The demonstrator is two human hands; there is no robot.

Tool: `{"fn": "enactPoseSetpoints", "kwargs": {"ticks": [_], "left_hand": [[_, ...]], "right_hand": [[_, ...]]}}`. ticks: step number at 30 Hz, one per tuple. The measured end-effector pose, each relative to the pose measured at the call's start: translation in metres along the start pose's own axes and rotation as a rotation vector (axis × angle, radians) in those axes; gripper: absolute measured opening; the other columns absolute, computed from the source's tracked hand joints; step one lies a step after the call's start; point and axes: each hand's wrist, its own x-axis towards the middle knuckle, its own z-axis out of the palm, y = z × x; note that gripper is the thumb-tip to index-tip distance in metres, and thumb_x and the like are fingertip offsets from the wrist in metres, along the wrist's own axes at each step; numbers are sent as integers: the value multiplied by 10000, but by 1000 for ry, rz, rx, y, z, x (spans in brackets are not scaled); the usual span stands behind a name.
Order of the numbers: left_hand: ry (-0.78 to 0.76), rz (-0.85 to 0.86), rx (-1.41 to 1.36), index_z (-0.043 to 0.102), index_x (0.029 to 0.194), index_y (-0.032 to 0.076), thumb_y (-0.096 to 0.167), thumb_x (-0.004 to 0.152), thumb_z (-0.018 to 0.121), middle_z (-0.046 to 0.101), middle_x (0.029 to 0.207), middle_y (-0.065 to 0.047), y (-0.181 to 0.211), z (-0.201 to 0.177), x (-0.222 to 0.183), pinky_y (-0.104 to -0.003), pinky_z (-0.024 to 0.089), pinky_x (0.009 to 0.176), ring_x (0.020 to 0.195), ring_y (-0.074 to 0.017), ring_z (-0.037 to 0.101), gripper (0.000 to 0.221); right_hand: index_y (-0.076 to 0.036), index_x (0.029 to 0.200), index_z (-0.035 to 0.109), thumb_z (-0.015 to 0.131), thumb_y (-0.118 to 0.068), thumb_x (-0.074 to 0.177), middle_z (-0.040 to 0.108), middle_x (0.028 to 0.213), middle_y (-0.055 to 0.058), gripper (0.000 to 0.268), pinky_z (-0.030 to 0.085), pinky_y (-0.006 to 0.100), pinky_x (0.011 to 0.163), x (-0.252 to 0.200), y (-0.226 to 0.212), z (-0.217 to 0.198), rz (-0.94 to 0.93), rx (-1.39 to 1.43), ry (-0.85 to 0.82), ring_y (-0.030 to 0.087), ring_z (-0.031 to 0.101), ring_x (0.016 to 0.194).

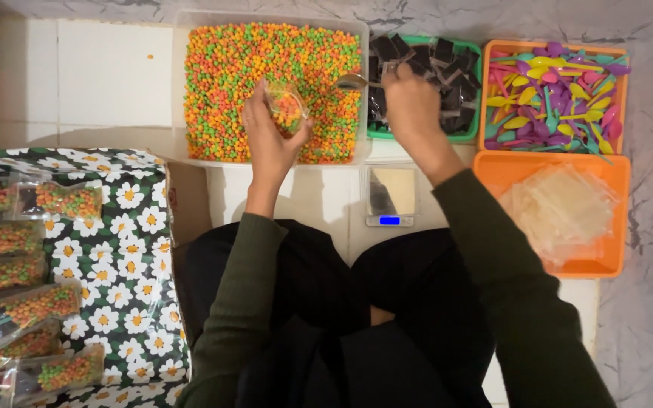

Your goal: Manual portioning and packaging of colorful snacks into small plastic bags using a scoop and a digital scale.

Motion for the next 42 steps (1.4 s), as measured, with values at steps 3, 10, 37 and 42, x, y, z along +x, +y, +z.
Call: {"fn": "enactPoseSetpoints", "kwargs": {"ticks": [3,10,37,42], "left_hand": [[-17,14,7,281,1554,44,200,839,913,490,1381,-193,0,-2,-4,-478,432,1043,1240,-361,469,967],[-121,-19,-249,233,1592,45,180,883,930,436,1308,-183,8,-12,-10,-619,353,1121,1308,-431,397,1003],[65,-11,-586,746,1078,116,120,1043,628,754,951,-90,110,-3,-48,-337,629,793,940,-203,735,123],[158,30,-501,726,1049,89,88,1041,617,757,969,-126,127,-1,-59,-407,569,854,924,-271,735,110]], "right_hand": [[-39,896,684,598,-83,897,643,960,140,96,538,433,471,-5,1,72,26,-49,21,291,651,621],[41,1002,763,583,71,882,639,1161,306,218,596,612,707,-13,-20,87,255,326,-489,531,709,834],[-67,982,790,794,9,898,735,853,95,114,621,286,678,-86,-50,-103,293,1152,281,199,721,778],[-65,949,786,797,14,889,706,823,95,99,620,301,628,-96,-48,-125,247,1103,332,254,739,775]]}}
